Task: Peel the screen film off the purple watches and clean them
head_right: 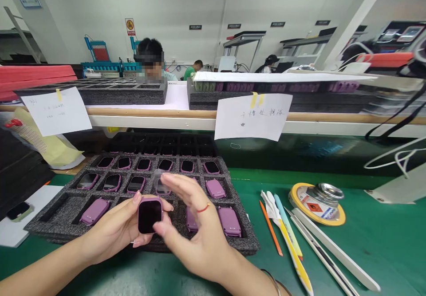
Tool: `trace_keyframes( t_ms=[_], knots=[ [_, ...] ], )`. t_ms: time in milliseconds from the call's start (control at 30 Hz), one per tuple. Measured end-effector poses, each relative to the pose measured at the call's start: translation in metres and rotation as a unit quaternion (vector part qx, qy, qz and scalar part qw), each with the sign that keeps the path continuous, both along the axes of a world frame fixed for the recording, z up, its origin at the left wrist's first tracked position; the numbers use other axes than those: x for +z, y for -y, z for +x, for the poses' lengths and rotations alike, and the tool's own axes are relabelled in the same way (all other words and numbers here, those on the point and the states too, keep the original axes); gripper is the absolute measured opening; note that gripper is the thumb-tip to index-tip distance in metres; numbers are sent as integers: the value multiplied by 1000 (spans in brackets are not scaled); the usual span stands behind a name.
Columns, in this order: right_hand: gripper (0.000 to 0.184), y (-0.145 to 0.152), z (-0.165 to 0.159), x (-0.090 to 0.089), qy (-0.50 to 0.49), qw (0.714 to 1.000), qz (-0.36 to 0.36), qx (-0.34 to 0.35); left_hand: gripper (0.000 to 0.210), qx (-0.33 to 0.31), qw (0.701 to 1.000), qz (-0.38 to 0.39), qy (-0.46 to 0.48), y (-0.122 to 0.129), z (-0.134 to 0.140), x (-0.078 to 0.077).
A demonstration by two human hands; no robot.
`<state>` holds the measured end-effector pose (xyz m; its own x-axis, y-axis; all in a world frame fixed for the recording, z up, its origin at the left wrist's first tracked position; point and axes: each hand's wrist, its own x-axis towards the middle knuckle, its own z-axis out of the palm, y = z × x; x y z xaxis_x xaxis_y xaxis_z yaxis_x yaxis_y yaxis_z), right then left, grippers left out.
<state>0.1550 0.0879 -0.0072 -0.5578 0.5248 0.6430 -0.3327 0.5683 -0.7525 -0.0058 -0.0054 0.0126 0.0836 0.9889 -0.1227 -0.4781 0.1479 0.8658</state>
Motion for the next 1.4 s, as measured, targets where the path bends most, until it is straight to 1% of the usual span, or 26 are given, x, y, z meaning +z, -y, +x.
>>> trace_keyframes(
  t_ms=[67, 100, 133, 200, 300, 333, 367, 400, 467, 533, 567, 600, 633, 667, 700, 767, 800, 833, 900, 1000, 1100, 1200, 1333, 1400],
  knots=[
    [40, 0, -1, 0, -54, 997, -51, -28, 52, 3, 1000, -5, 0, 0, 0, -1],
    [34, -1, -1, 1, -75, 994, -58, -45, 51, 2, 1000, -7, 1, 0, -1, -2],
    [30, -2, -1, 1, -87, 993, -48, -60, 51, 0, 1000, -7, 2, 1, -1, -3],
    [29, -4, 0, 3, -93, 992, 12, -80, 49, -1, 1000, 1, 11, 1, -1, -5],
    [33, -5, 4, 9, -87, 987, 116, -76, 48, -7, 1000, 16, 19, 1, -2, -7],
    [34, -6, 4, 10, -87, 984, 133, -75, 48, -9, 1000, 17, 18, 0, -3, -7],
    [33, -6, 5, 12, -90, 983, 136, -81, 49, -12, 1000, 15, 16, 0, -3, -6],
    [32, -6, 5, 13, -93, 984, 122, -94, 49, -13, 1000, 12, 13, -1, -3, -6],
    [24, -7, 3, 14, -96, 988, 43, -117, 51, -13, 1000, 6, 6, -1, -3, -4],
    [17, -8, 1, 13, -94, 988, -57, -109, 52, -12, 1000, 5, 2, -1, -3, -2],
    [15, -8, 0, 12, -93, 986, -92, -100, 52, -11, 1000, 5, 2, -1, -3, -1],
    [15, -8, -1, 11, -92, 986, -104, -96, 52, -12, 1000, 5, 2, -1, -3, -1],
    [16, -8, -1, 10, -92, 987, -88, -101, 52, -13, 1000, 5, 4, -1, -3, -1],
    [18, -8, -1, 9, -92, 989, -48, -109, 52, -13, 1000, 4, 6, 0, -3, -1],
    [21, -7, 0, 8, -91, 989, 11, -113, 51, -10, 1000, 0, 11, 0, -2, -2],
    [27, -6, 1, 8, -87, 982, 139, -98, 46, -2, 1000, -6, 26, 0, -2, -3],
    [29, -5, 2, 8, -85, 975, 187, -84, 45, 1, 999, -8, 31, 0, -2, -4],
    [31, -4, 3, 9, -85, 969, 219, -71, 44, 5, 999, -9, 34, 0, -1, -4],
    [32, -3, 4, 9, -82, 964, 242, -69, 45, 8, 999, -8, 30, 0, -1, -4],
    [38, -2, 5, 7, -73, 962, 252, -81, 49, 14, 1000, -16, 22, 0, 0, -3],
    [43, 0, 7, 2, -59, 958, 273, -71, 50, 15, 999, -19, 26, 0, 0, -3],
    [39, 0, 7, -1, -38, 953, 293, -67, 50, 16, 1000, -11, 24, 0, 0, -3],
    [33, 0, 4, 4, -16, 938, 339, -69, 51, 37, 999, -14, 21, 0, 2, -4],
    [30, -1, 3, 7, 6, 940, 333, -74, 54, 51, 999, -15, -3, 0, 3, -5]
  ],
)
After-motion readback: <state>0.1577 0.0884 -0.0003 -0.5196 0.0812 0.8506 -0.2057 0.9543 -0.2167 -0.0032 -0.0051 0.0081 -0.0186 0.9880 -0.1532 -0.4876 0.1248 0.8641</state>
